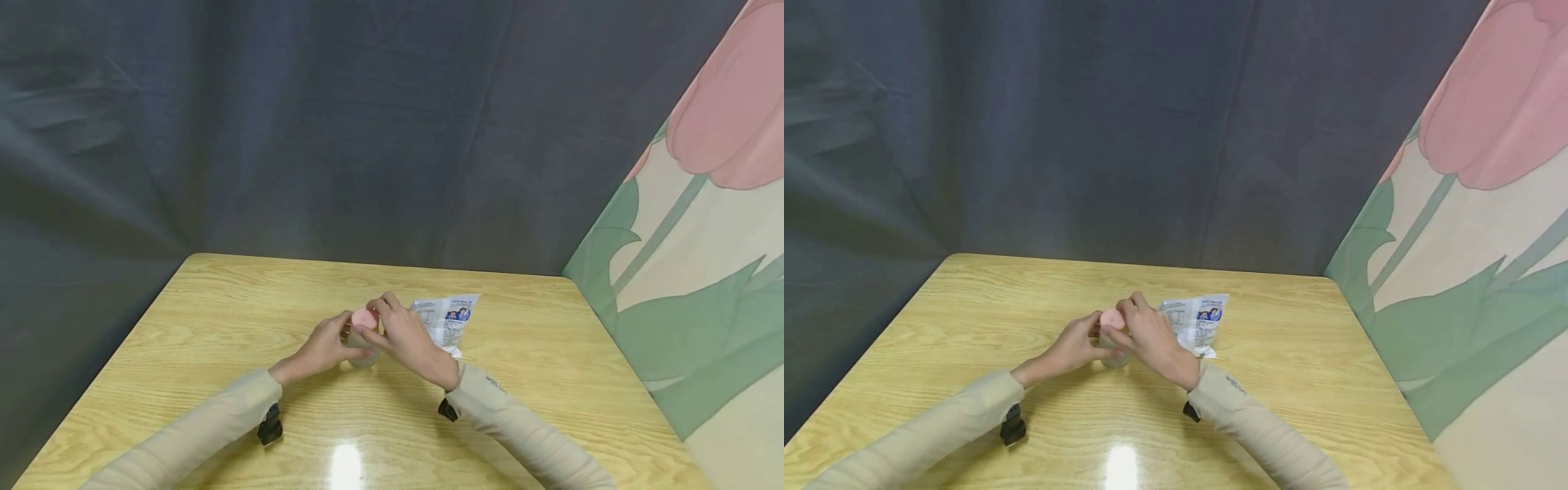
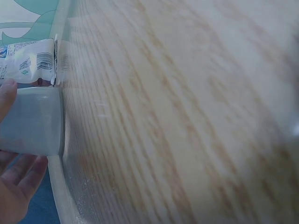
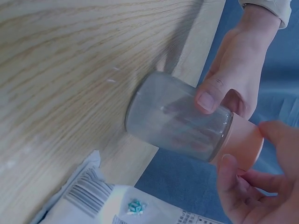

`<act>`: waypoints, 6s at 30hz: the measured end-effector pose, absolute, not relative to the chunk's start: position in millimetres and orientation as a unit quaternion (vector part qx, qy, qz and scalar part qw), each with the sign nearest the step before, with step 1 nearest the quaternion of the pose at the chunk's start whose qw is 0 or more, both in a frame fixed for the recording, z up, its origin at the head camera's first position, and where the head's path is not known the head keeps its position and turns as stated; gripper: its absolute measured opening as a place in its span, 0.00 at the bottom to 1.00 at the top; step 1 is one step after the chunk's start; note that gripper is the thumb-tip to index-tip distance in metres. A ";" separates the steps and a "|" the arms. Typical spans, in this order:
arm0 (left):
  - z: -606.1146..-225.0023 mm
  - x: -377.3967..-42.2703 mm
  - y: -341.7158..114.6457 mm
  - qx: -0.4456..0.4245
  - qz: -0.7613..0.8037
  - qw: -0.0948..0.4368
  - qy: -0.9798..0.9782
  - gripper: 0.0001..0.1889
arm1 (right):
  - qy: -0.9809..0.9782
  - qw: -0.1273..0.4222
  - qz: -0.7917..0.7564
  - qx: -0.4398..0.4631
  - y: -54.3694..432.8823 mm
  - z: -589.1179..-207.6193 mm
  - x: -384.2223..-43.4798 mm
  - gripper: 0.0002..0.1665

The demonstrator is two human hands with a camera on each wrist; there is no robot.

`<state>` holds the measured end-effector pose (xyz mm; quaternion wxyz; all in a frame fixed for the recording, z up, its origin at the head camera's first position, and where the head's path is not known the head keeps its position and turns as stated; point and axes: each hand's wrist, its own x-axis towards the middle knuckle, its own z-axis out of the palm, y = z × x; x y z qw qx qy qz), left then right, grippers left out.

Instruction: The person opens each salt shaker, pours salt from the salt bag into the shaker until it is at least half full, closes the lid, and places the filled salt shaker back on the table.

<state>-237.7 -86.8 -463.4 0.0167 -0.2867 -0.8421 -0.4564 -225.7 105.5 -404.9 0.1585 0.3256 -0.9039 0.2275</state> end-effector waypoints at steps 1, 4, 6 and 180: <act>-463.4 -237.7 -87.0 -0.285 -0.457 0.016 -0.842 0.32 | -0.903 0.159 0.227 0.328 105.3 -404.5 -225.8 0.25; -463.8 -238.1 -87.3 -0.282 -0.459 0.016 -0.842 0.32 | -0.900 0.161 0.225 0.336 105.2 -404.2 -225.8 0.23; -464.2 -238.6 -87.2 -0.283 -0.456 0.018 -0.843 0.32 | -0.899 0.164 0.221 0.342 105.4 -404.5 -226.0 0.22; -469.8 -241.9 -88.6 -0.284 -0.495 -0.015 -0.821 0.30 | -0.884 0.181 0.271 0.336 116.5 -409.2 -222.2 0.29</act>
